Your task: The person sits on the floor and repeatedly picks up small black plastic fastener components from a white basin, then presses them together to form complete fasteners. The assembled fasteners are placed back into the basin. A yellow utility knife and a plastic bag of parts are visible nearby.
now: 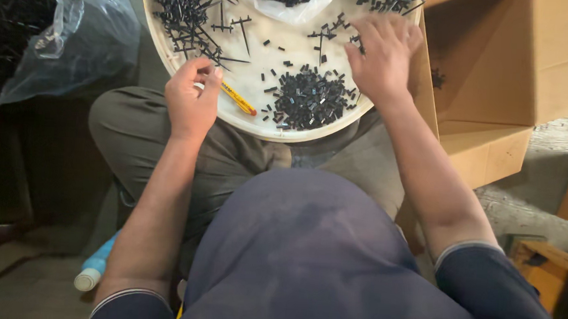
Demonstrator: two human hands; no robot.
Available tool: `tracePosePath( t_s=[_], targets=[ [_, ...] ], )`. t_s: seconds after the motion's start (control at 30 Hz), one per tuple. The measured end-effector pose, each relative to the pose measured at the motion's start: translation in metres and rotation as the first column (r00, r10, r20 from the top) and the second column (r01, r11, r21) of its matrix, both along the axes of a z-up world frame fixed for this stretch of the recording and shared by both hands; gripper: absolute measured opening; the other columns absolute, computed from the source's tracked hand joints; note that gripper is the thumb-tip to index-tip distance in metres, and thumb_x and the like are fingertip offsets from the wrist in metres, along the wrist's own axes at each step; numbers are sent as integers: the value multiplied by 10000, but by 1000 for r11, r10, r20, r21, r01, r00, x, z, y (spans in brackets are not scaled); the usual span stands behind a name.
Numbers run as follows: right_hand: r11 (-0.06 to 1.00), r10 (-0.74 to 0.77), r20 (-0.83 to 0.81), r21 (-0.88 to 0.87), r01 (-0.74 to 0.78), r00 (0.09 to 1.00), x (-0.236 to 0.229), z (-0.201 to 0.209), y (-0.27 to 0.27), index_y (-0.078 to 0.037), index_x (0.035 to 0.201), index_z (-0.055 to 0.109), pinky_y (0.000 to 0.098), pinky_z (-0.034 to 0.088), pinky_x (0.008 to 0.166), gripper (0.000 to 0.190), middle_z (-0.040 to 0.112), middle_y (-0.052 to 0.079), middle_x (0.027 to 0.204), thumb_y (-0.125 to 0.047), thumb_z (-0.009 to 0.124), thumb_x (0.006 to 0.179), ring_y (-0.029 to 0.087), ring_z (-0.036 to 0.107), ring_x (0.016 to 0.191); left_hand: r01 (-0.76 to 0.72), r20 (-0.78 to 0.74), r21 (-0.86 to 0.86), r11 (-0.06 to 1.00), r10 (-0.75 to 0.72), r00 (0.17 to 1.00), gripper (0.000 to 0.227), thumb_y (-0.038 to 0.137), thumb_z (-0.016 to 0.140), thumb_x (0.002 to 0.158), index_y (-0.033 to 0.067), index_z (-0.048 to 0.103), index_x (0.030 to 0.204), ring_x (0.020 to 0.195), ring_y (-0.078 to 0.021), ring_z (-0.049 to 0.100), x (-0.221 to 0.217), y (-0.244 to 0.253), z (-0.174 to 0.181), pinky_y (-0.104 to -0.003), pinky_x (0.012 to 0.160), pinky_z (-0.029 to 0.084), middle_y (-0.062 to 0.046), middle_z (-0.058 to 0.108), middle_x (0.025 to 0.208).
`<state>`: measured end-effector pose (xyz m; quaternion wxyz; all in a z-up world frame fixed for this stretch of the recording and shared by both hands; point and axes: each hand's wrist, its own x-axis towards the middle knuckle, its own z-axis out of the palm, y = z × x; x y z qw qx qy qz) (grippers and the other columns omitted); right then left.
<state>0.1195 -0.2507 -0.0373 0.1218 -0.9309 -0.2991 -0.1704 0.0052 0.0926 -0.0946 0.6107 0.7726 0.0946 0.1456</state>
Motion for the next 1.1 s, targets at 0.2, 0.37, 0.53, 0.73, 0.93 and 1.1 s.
tracePosePath(
  t_s=[0.2,0.37,0.53,0.73,0.93,1.1],
  targets=[
    [992,49,-148,-105,-66,988,48,-28,12,-154,1149,756,507,317,1049,179,688,48,1107,-174,756,972,299,566,1192,-7,51,211,977,-4,999,181,126,770,985,-7,704,1090,765,-153,710,1,2,2,-309,699,549,-99,734,918],
    [999,-1,-145,-33,-4,989,54,-39,4,-128,1111,732,482,336,1068,167,683,66,1118,-152,707,947,320,546,1206,14,-12,220,975,-12,1000,228,173,762,960,-6,698,1087,741,-198,706,2,-1,3,-334,663,540,-115,738,914],
    [998,-20,-214,-68,6,977,61,-40,12,-173,1047,754,587,236,1133,178,706,31,1213,-123,647,914,271,537,1307,27,-22,284,958,-22,1000,237,202,764,957,8,703,1078,747,-218,717,0,-2,6,-352,677,543,-118,741,908],
    [980,-87,-296,-197,28,951,50,-35,29,-139,1283,698,723,59,1101,351,647,78,1335,-237,664,948,324,413,1382,18,-40,266,964,-8,999,247,207,765,952,12,702,1090,729,-216,715,1,-3,11,-349,655,541,-114,743,902],
    [995,-71,-130,-82,61,989,6,8,21,-87,1418,643,668,84,1189,395,587,77,1501,-265,640,1065,327,371,1480,27,48,248,968,-40,998,304,166,776,944,25,675,1193,810,-212,713,-1,-18,30,-346,714,564,-99,736,952],
    [998,7,-199,-59,-19,980,-62,54,43,-84,1434,645,646,88,1192,492,575,86,1494,-393,714,1057,369,334,1496,121,180,418,900,-213,960,403,225,827,858,45,677,1186,915,-294,674,13,-76,58,-403,784,555,-118,710,1042]
  ],
)
